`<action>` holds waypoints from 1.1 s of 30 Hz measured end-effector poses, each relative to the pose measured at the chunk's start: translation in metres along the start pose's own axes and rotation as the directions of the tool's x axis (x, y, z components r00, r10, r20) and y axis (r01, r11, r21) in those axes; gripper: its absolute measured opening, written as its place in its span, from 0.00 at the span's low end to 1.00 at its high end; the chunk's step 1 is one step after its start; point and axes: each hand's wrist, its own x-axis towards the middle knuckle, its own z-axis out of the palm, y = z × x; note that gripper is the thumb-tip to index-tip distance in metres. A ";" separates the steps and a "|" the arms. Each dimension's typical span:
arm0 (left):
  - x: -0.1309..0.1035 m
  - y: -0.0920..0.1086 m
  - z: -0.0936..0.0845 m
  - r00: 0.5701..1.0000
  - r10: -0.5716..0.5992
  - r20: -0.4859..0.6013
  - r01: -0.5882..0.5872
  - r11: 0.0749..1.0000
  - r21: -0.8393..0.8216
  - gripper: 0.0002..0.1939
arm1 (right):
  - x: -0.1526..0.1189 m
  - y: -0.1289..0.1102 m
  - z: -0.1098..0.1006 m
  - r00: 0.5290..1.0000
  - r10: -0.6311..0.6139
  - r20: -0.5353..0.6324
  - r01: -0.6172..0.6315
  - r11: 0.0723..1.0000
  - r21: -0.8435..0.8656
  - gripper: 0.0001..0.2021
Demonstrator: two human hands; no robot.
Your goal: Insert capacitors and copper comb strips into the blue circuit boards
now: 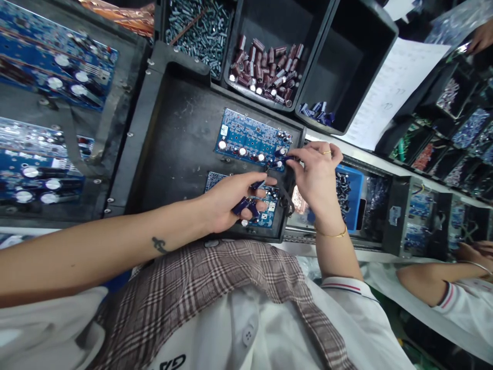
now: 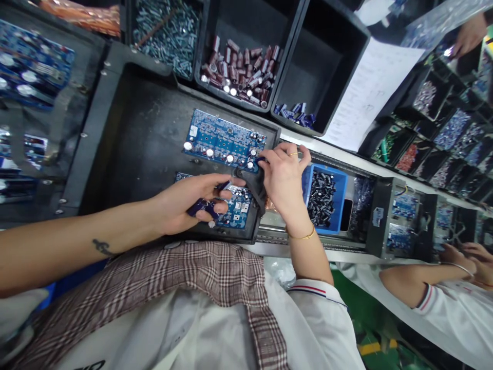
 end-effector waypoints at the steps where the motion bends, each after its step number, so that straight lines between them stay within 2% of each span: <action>1: 0.000 0.000 0.000 1.000 0.000 -0.005 0.000 1.000 -0.005 0.11 | 0.000 -0.001 0.000 1.000 0.001 -0.008 -0.001 1.000 -0.003 0.09; 4: 0.001 0.001 0.000 1.000 0.005 -0.011 -0.005 1.000 -0.025 0.13 | -0.001 -0.002 0.002 1.000 -0.009 -0.029 0.008 1.000 -0.016 0.09; 10: 0.002 -0.002 -0.003 0.997 0.062 0.044 -0.061 0.998 -0.031 0.09 | -0.001 0.003 0.006 0.995 -0.093 -0.041 0.093 0.995 -0.023 0.08; 13: 0.000 -0.003 -0.003 0.988 0.134 0.073 -0.133 0.991 -0.014 0.10 | -0.011 -0.005 -0.003 0.992 -0.050 -0.116 0.050 0.999 0.002 0.07; 15: -0.003 -0.002 -0.002 0.978 0.160 0.135 -0.161 0.987 -0.001 0.13 | -0.022 -0.016 -0.014 0.991 -0.009 -0.135 0.017 0.998 0.063 0.09; 17: -0.006 -0.001 0.000 0.969 0.132 0.210 -0.134 0.991 -0.007 0.11 | -0.033 -0.028 -0.024 0.996 -0.017 -0.090 0.030 0.989 0.145 0.10; 19: -0.010 0.000 0.001 0.973 0.064 0.223 -0.055 0.997 -0.050 0.08 | -0.041 -0.033 -0.028 0.996 -0.009 -0.084 0.024 0.985 0.171 0.09; 21: -0.013 -0.001 0.001 0.987 0.041 0.157 -0.019 0.989 -0.144 0.07 | -0.043 -0.029 -0.022 0.988 0.068 -0.141 -0.053 0.992 0.112 0.08; 23: -0.016 -0.004 0.000 0.994 0.059 0.095 -0.032 0.965 -0.262 0.10 | -0.042 -0.021 -0.010 0.976 0.133 -0.172 -0.128 0.991 0.042 0.07; 25: -0.020 -0.011 -0.002 0.992 0.050 0.114 -0.008 0.939 -0.343 0.12 | -0.039 -0.013 0.003 0.977 0.150 -0.155 -0.151 0.989 0.006 0.07; 29: -0.026 -0.026 -0.006 0.984 -0.023 0.179 0.077 0.950 -0.303 0.12 | -0.034 -0.008 0.015 0.976 0.139 -0.164 -0.139 0.990 0.014 0.06; 33: -0.034 -0.030 -0.009 0.991 -0.027 0.134 0.058 0.971 -0.231 0.11 | -0.031 -0.008 0.012 0.971 0.146 -0.190 -0.138 0.989 0.055 0.04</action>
